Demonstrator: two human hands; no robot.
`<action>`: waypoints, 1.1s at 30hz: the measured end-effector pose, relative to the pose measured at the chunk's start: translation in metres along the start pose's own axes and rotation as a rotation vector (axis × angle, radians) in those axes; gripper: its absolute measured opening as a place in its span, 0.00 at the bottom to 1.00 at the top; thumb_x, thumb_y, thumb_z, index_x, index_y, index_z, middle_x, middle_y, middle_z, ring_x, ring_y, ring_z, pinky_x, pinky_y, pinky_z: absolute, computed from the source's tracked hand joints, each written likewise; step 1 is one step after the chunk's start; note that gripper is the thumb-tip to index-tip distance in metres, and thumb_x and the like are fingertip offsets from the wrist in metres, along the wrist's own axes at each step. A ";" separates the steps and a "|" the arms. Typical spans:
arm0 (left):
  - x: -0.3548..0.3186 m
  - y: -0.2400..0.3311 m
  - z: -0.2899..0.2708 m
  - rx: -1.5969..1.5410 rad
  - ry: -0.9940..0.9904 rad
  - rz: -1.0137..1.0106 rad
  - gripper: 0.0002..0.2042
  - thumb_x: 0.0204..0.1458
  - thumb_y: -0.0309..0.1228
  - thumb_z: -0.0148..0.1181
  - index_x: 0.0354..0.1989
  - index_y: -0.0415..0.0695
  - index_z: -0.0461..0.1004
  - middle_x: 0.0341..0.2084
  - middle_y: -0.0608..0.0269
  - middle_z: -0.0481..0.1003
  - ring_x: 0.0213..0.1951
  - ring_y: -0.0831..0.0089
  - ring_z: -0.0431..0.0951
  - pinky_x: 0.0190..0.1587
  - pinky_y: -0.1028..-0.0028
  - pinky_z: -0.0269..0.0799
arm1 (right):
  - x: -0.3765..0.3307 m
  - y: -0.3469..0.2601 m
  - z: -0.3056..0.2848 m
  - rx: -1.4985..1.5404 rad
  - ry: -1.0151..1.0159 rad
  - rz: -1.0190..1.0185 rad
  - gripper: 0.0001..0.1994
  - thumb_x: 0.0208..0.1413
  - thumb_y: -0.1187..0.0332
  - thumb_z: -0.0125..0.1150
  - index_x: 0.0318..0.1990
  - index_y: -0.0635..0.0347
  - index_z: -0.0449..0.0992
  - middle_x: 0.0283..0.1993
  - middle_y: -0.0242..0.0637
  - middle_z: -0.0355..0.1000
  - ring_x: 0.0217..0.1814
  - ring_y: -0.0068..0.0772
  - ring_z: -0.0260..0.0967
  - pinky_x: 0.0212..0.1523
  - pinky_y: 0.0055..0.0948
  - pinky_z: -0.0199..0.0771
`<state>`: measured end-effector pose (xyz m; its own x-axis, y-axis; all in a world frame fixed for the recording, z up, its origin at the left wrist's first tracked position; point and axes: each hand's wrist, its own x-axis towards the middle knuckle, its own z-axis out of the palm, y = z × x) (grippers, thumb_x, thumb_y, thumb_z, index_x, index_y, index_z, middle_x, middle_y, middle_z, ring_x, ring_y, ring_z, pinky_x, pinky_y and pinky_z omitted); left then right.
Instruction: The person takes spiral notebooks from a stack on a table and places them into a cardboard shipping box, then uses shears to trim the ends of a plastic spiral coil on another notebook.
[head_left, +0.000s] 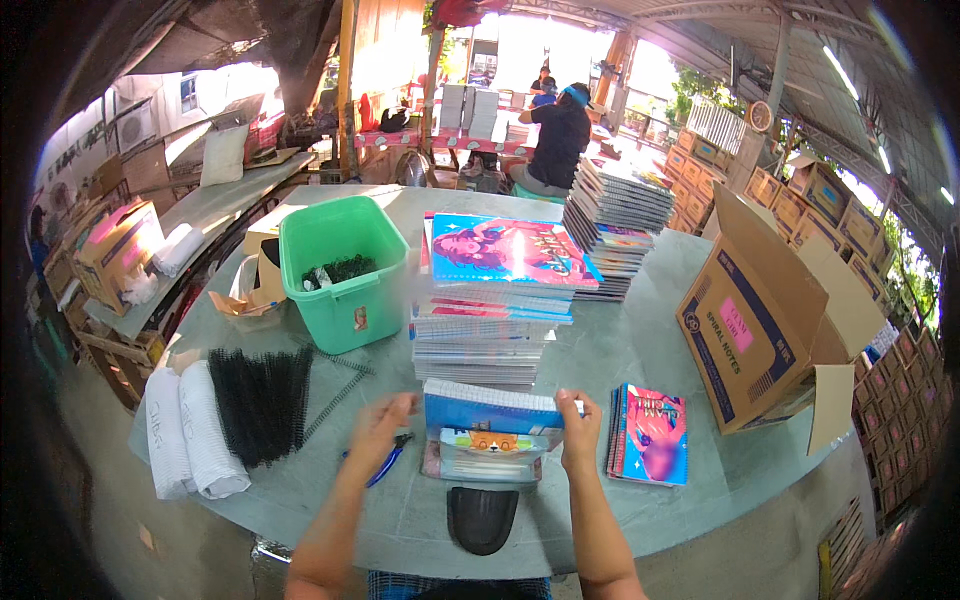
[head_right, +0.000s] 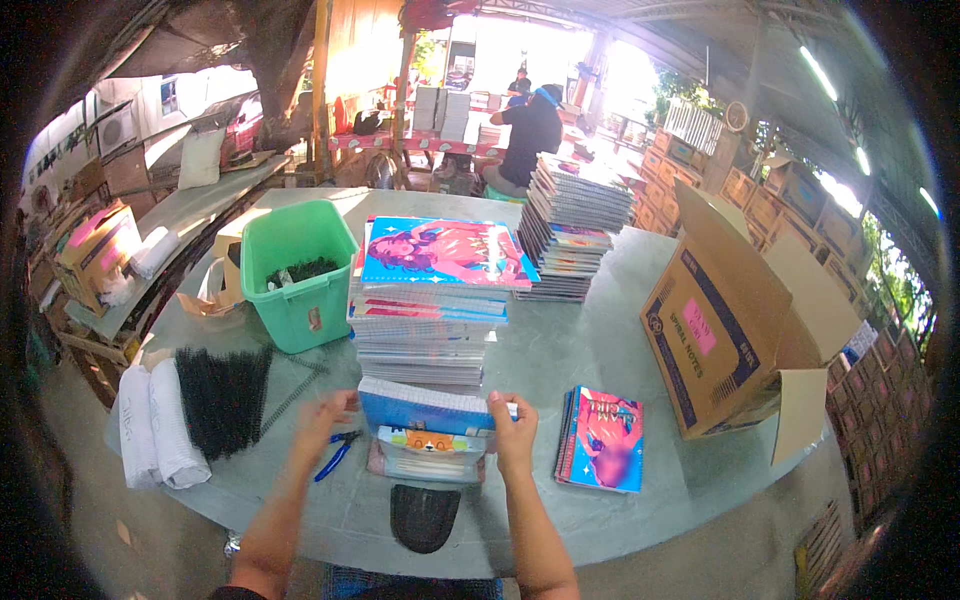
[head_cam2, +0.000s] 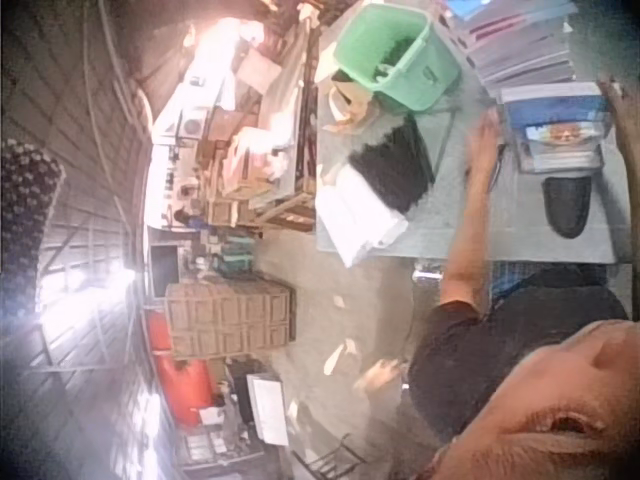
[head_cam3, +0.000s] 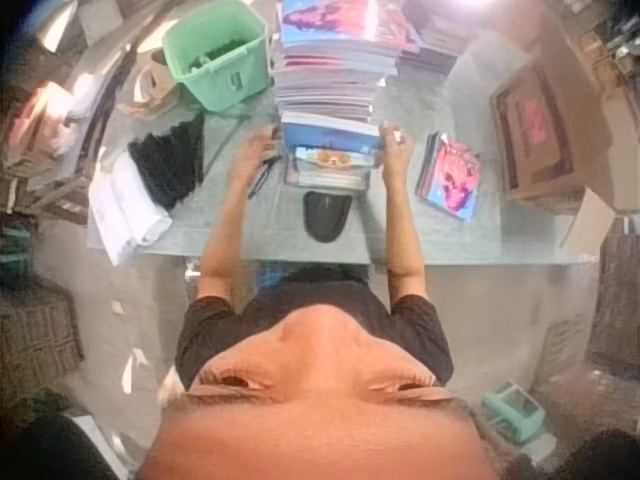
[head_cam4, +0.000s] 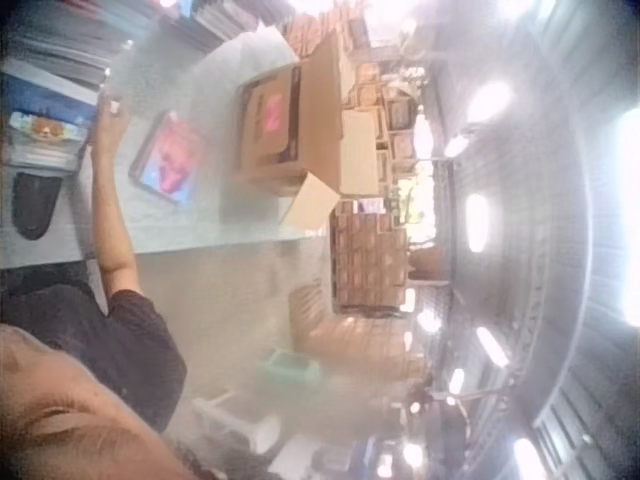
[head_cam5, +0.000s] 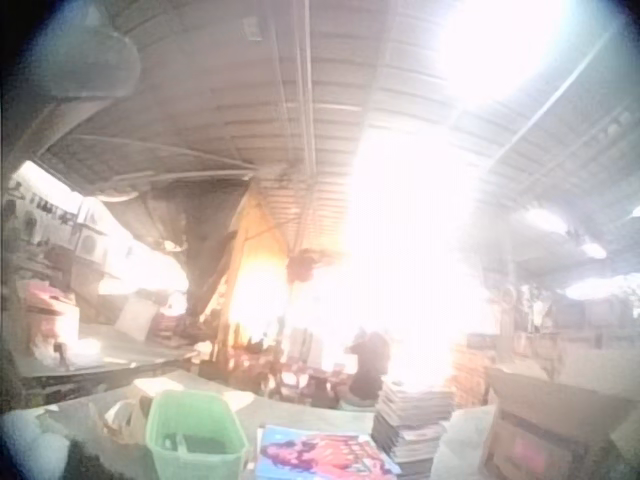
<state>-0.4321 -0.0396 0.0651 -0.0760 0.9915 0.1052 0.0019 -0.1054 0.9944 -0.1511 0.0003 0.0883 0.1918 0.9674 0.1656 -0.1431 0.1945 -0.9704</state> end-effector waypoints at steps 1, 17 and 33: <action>-0.003 0.006 -0.020 0.303 0.125 0.077 0.15 0.53 0.37 0.52 0.40 0.37 0.72 0.36 0.55 0.74 0.41 0.65 0.74 0.44 0.66 0.67 | 0.002 0.003 -0.003 -0.044 -0.014 -0.046 0.11 0.52 0.63 0.57 0.29 0.64 0.73 0.26 0.26 0.67 0.30 0.16 0.59 0.34 0.18 0.59; -0.029 -0.041 -0.113 1.095 0.387 -0.164 0.08 0.49 0.31 0.53 0.34 0.39 0.70 0.28 0.49 0.69 0.35 0.51 0.70 0.38 0.60 0.67 | -0.007 -0.049 0.057 -0.839 0.023 -0.879 0.18 0.44 0.70 0.61 0.45 0.61 0.71 0.44 0.42 0.68 0.46 0.38 0.65 0.51 0.35 0.60; -0.043 0.078 -0.080 -0.029 0.339 0.234 0.16 0.49 0.25 0.55 0.48 0.41 0.67 0.24 0.62 0.72 0.22 0.76 0.72 0.27 0.79 0.69 | -0.051 -0.017 0.092 -0.847 -0.509 -1.120 0.14 0.39 0.75 0.57 0.36 0.51 0.78 0.38 0.35 0.72 0.40 0.36 0.68 0.39 0.34 0.66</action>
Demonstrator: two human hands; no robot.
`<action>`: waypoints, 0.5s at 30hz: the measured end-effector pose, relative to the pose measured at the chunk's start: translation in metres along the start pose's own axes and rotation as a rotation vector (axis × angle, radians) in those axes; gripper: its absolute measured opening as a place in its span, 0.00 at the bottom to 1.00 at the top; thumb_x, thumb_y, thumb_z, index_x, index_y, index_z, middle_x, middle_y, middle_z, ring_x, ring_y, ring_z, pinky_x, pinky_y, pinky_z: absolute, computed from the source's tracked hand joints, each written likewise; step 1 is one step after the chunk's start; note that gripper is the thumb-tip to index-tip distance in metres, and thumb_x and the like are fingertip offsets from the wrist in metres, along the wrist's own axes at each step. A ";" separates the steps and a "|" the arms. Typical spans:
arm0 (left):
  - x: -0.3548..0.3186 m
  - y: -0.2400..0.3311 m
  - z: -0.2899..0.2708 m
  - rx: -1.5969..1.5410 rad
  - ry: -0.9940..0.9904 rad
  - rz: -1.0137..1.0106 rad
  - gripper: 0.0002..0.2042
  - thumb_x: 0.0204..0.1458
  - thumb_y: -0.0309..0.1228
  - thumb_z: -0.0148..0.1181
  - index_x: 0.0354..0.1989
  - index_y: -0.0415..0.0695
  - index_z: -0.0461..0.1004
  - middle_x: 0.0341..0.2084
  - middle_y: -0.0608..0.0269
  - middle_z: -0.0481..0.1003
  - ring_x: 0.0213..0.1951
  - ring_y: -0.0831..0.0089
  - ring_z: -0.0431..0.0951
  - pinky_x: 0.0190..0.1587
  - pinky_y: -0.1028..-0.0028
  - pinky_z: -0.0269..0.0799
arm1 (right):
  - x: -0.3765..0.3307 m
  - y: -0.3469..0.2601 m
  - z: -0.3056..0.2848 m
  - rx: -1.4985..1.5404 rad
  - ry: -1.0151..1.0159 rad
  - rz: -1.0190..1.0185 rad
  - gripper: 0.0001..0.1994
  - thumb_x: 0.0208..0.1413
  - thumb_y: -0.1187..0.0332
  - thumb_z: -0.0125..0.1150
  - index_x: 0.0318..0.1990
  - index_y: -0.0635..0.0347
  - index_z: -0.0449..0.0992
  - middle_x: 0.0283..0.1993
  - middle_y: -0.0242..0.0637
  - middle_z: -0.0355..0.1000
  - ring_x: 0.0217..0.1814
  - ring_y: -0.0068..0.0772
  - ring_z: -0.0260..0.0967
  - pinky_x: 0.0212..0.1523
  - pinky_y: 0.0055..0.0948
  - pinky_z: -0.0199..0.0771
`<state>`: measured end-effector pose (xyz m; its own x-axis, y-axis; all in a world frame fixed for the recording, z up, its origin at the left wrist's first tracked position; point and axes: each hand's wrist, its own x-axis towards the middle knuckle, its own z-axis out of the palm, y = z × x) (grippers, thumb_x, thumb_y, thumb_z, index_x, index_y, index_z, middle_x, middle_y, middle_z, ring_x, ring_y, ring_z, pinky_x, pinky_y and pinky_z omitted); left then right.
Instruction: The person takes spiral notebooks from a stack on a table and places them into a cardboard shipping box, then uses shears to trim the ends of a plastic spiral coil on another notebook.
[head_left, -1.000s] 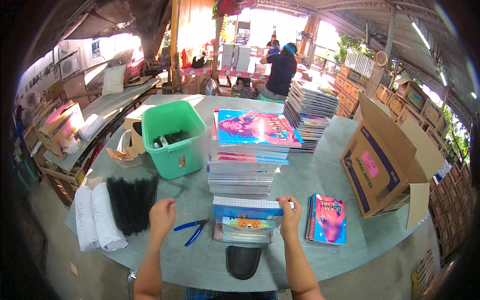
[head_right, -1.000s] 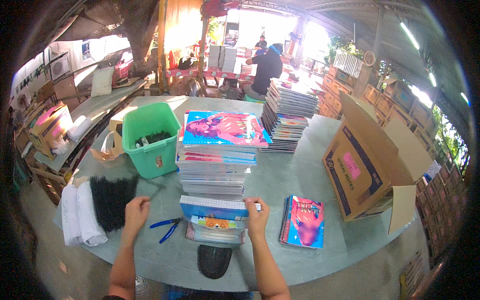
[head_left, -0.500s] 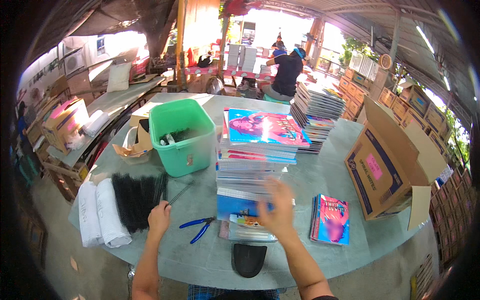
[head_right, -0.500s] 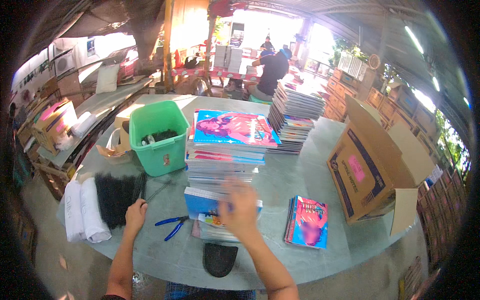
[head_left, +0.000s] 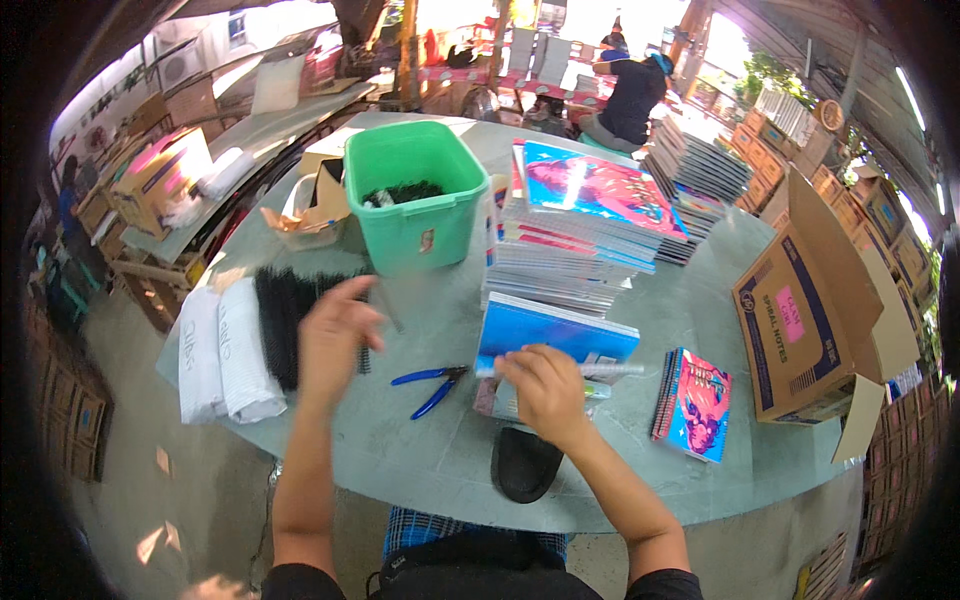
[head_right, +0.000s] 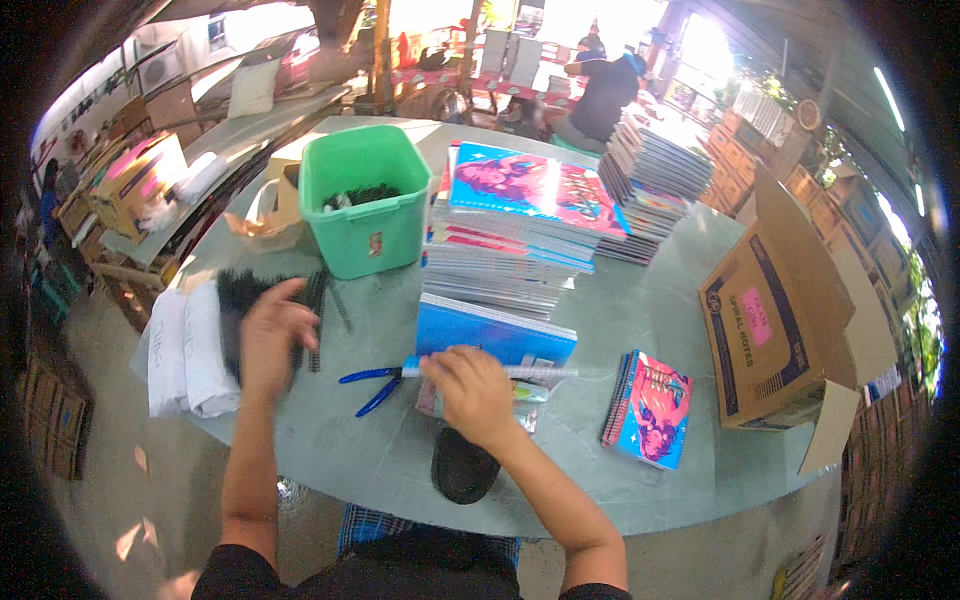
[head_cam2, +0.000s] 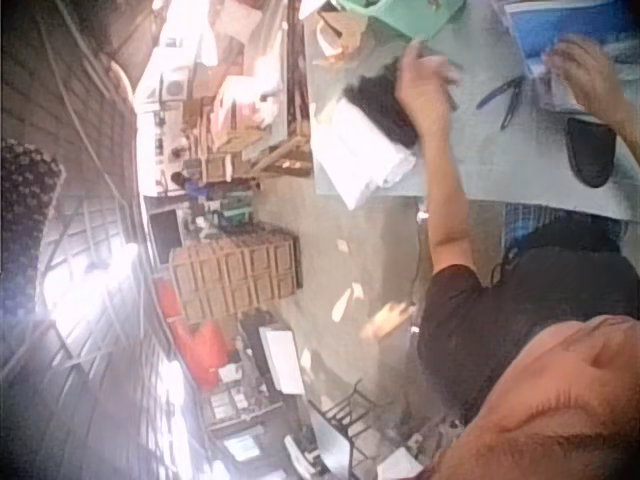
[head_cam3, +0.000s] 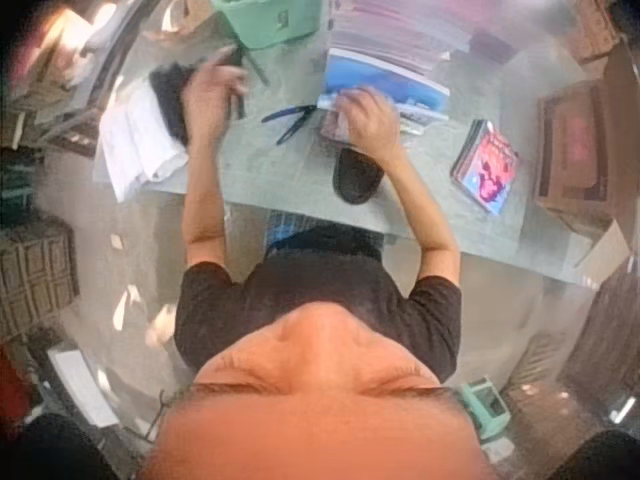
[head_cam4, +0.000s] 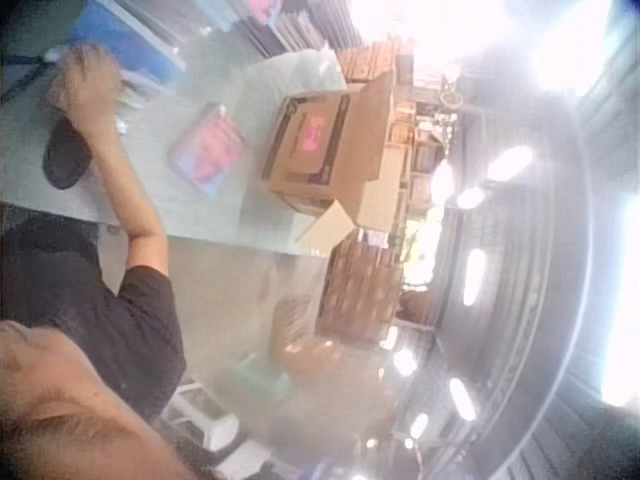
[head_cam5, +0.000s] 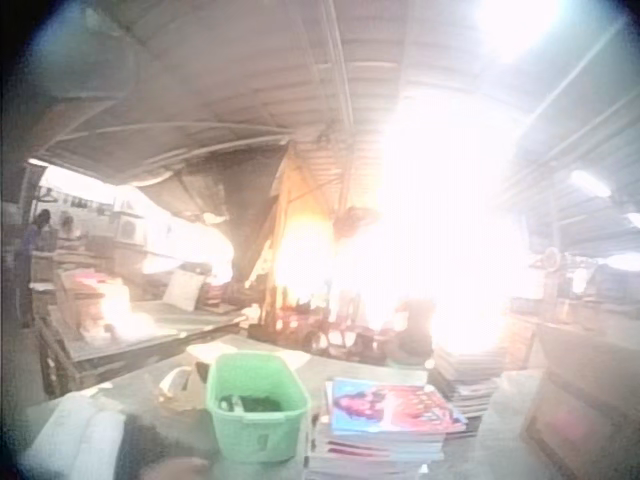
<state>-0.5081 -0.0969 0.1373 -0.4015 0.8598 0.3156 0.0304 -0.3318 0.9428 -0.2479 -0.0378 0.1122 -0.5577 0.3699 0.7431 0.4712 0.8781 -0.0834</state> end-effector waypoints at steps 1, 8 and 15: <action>-0.012 0.000 0.018 0.135 -0.089 -0.133 0.14 0.48 0.25 0.55 0.45 0.41 0.70 0.27 0.63 0.74 0.21 0.77 0.72 0.24 0.79 0.69 | 0.008 0.000 -0.001 0.024 -0.113 0.106 0.12 0.39 0.75 0.58 0.35 0.53 0.77 0.36 0.35 0.72 0.38 0.36 0.69 0.37 0.33 0.66; -0.032 -0.022 0.071 0.449 -0.164 0.157 0.11 0.50 0.31 0.57 0.38 0.37 0.74 0.29 0.55 0.76 0.28 0.73 0.76 0.32 0.75 0.70 | 0.038 0.005 0.008 0.055 -0.054 0.287 0.10 0.38 0.69 0.63 0.32 0.55 0.76 0.27 0.35 0.71 0.31 0.38 0.68 0.32 0.34 0.63; -0.023 -0.020 0.077 0.713 -0.238 0.041 0.11 0.52 0.35 0.54 0.36 0.40 0.76 0.30 0.51 0.77 0.31 0.63 0.78 0.33 0.71 0.71 | 0.038 -0.004 0.015 -0.110 -0.137 0.244 0.13 0.36 0.62 0.66 0.33 0.52 0.76 0.30 0.34 0.73 0.32 0.37 0.69 0.31 0.35 0.62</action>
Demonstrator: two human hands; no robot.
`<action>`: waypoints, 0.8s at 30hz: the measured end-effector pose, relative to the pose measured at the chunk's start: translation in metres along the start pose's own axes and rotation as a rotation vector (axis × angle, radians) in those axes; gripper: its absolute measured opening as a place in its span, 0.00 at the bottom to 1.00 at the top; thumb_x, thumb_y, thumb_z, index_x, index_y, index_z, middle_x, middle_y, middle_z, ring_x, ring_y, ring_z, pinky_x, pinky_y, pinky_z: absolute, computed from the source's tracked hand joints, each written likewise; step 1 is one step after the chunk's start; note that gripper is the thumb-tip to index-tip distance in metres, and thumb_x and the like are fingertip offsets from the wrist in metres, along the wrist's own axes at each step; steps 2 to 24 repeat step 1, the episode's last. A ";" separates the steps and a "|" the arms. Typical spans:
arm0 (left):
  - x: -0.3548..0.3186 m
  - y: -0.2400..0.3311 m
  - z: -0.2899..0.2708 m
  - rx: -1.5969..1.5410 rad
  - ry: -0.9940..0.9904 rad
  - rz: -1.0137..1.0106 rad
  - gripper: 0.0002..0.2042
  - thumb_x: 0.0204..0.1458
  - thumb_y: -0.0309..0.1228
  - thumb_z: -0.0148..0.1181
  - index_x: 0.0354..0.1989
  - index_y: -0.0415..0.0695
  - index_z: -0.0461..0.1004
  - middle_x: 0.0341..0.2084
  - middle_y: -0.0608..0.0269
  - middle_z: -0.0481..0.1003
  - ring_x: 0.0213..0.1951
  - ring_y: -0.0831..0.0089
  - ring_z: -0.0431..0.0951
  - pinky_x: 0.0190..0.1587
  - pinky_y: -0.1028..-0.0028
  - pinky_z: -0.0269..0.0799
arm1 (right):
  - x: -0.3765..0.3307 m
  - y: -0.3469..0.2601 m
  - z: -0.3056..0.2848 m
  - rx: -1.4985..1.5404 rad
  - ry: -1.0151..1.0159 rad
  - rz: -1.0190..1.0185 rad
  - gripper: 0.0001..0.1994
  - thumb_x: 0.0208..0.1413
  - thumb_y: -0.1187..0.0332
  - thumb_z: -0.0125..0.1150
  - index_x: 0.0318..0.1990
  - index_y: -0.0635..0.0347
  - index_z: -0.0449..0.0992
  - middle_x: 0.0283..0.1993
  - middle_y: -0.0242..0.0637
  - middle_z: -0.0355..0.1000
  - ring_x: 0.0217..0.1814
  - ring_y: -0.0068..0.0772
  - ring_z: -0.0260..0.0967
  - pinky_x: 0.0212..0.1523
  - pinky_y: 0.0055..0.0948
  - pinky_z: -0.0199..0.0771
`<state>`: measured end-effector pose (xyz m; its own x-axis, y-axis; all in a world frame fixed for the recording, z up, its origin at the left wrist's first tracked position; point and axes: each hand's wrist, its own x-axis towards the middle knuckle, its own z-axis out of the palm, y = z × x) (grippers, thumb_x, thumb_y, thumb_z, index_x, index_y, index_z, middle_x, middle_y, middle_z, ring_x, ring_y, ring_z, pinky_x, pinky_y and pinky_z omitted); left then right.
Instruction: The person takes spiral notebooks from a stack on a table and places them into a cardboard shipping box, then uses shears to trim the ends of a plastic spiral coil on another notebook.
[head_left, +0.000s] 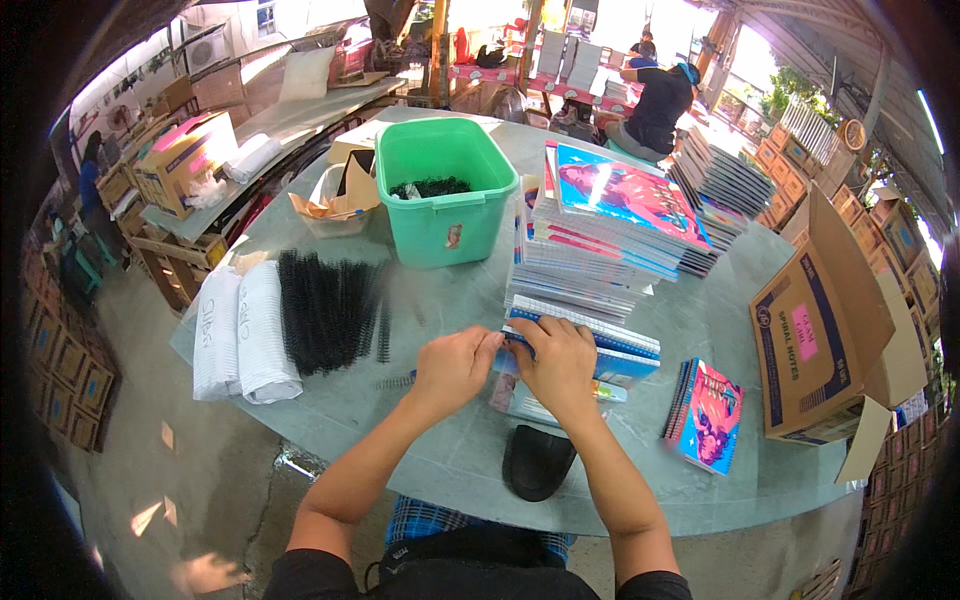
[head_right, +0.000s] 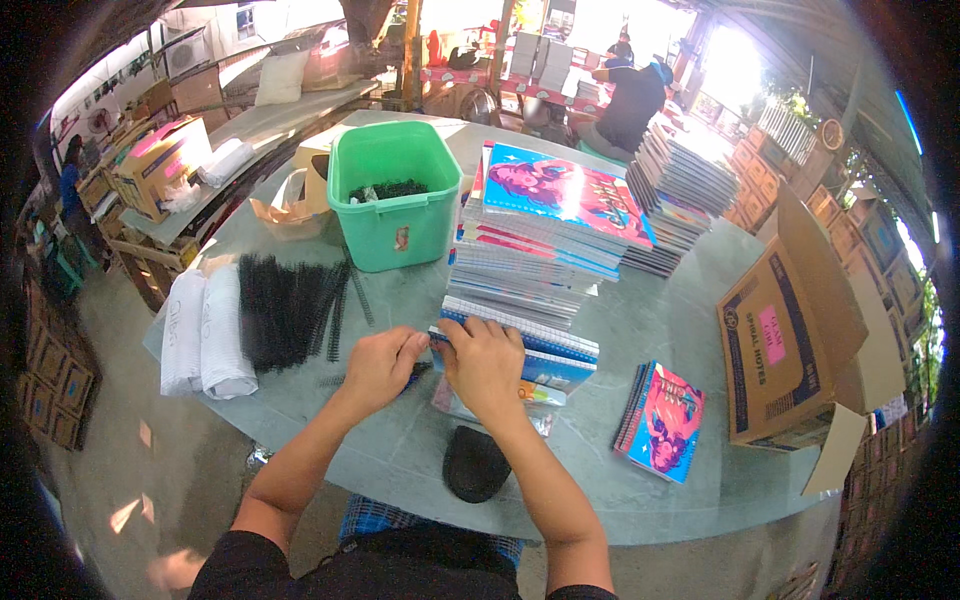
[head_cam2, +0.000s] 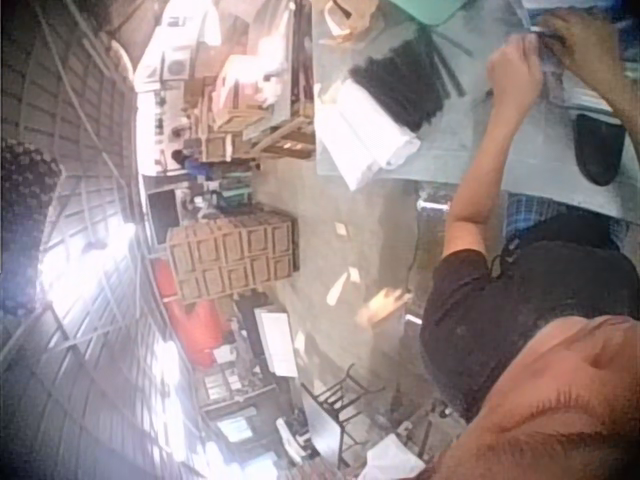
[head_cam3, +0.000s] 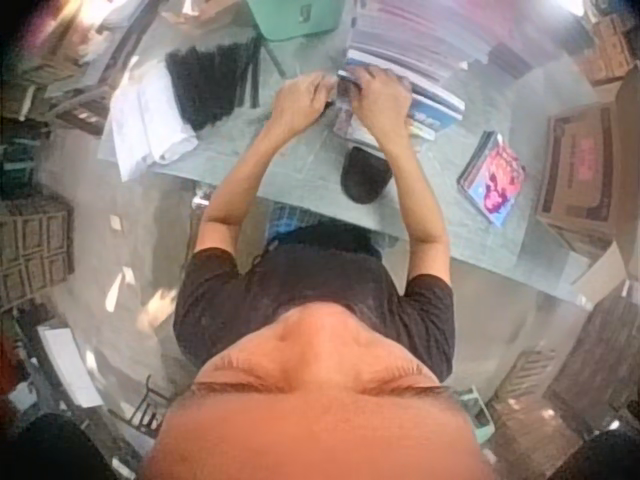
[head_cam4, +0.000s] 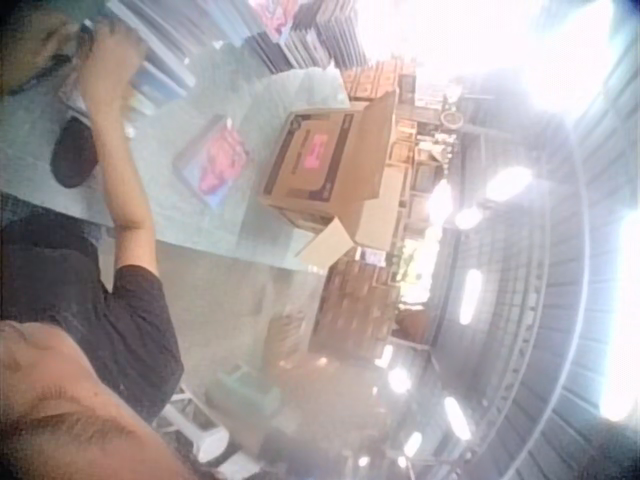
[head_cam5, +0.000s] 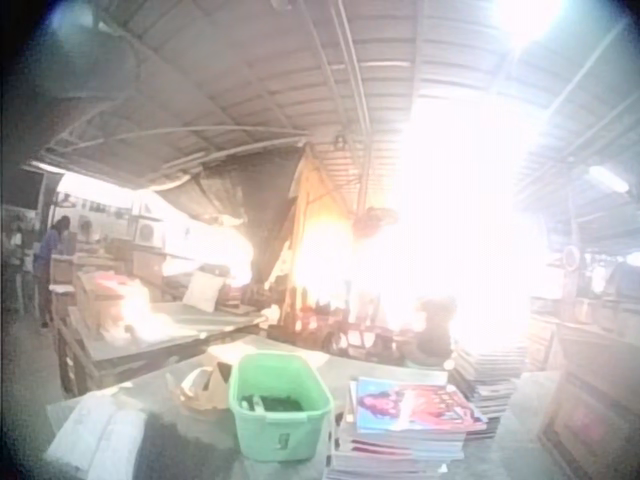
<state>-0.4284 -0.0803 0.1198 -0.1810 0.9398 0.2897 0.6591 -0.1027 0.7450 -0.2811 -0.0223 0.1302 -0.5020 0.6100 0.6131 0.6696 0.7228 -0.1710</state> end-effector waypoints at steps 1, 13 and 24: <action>0.002 0.003 -0.001 0.011 -0.056 -0.092 0.11 0.52 0.35 0.54 0.36 0.41 0.76 0.29 0.50 0.77 0.31 0.62 0.78 0.33 0.69 0.71 | -0.002 0.003 0.003 0.002 -0.005 -0.018 0.14 0.36 0.61 0.67 0.33 0.52 0.76 0.31 0.34 0.73 0.33 0.37 0.70 0.32 0.36 0.62; 0.002 0.003 -0.001 0.011 -0.056 -0.092 0.11 0.52 0.35 0.54 0.36 0.41 0.76 0.29 0.50 0.77 0.31 0.62 0.78 0.33 0.69 0.71 | -0.002 0.003 0.003 0.002 -0.005 -0.018 0.14 0.36 0.61 0.67 0.33 0.52 0.76 0.31 0.34 0.73 0.33 0.37 0.70 0.32 0.36 0.62; 0.002 0.003 -0.001 0.011 -0.056 -0.092 0.11 0.52 0.35 0.54 0.36 0.41 0.76 0.29 0.50 0.77 0.31 0.62 0.78 0.33 0.69 0.71 | -0.002 0.003 0.003 0.002 -0.005 -0.018 0.14 0.36 0.61 0.67 0.33 0.52 0.76 0.31 0.34 0.73 0.33 0.37 0.70 0.32 0.36 0.62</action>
